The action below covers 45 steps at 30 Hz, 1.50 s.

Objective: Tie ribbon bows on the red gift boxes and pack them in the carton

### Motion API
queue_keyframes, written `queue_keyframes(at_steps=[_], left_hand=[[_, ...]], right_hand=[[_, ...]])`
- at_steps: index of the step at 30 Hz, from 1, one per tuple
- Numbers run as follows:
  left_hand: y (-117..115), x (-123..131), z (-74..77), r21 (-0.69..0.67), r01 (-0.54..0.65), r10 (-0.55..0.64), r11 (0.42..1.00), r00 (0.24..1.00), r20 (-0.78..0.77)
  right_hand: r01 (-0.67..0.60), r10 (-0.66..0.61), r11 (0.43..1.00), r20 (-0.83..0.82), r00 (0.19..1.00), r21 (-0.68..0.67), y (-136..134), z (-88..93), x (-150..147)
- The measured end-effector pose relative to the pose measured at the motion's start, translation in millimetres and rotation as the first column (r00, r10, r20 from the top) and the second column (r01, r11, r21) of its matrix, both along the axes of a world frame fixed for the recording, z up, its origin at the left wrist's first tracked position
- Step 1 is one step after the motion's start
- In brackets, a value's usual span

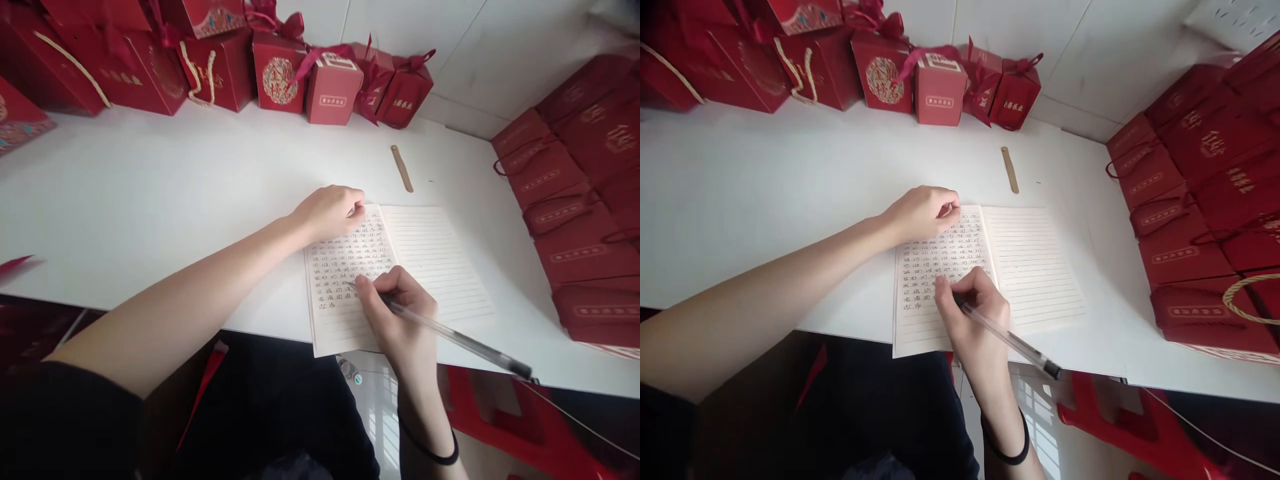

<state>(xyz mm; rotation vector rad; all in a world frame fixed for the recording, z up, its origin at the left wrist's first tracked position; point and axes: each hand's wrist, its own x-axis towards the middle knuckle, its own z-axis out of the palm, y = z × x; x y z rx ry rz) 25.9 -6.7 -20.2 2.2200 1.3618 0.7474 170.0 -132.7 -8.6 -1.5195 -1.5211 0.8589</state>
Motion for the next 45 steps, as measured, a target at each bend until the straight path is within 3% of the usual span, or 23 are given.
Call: queue_keyframes(at_steps=[6,23,37,45], left_hand=[[1.6,1.4,-0.1,-0.017,0.003,-0.002,1.0,1.0,0.021],[1.0,3.0,2.2,-0.09,-0.006,0.011,0.996,0.998,0.061],[1.1,3.1,2.0,-0.061,-0.008,0.009,0.998,1.0,0.02],[1.6,3.2,1.8,-0.053,-0.012,0.012,0.998,1.0,0.004]], right_hand=[[-0.021,0.026,0.998,0.076,0.997,-0.06,-5.7,1.9,-0.8],[-0.036,0.034,0.999,0.22,0.975,0.008,-4.5,6.2,-3.6],[-0.012,0.011,1.0,0.178,0.984,0.004,-4.5,4.7,-3.2],[-0.071,0.073,0.997,0.127,0.989,-0.02,-4.2,5.0,-0.6]])
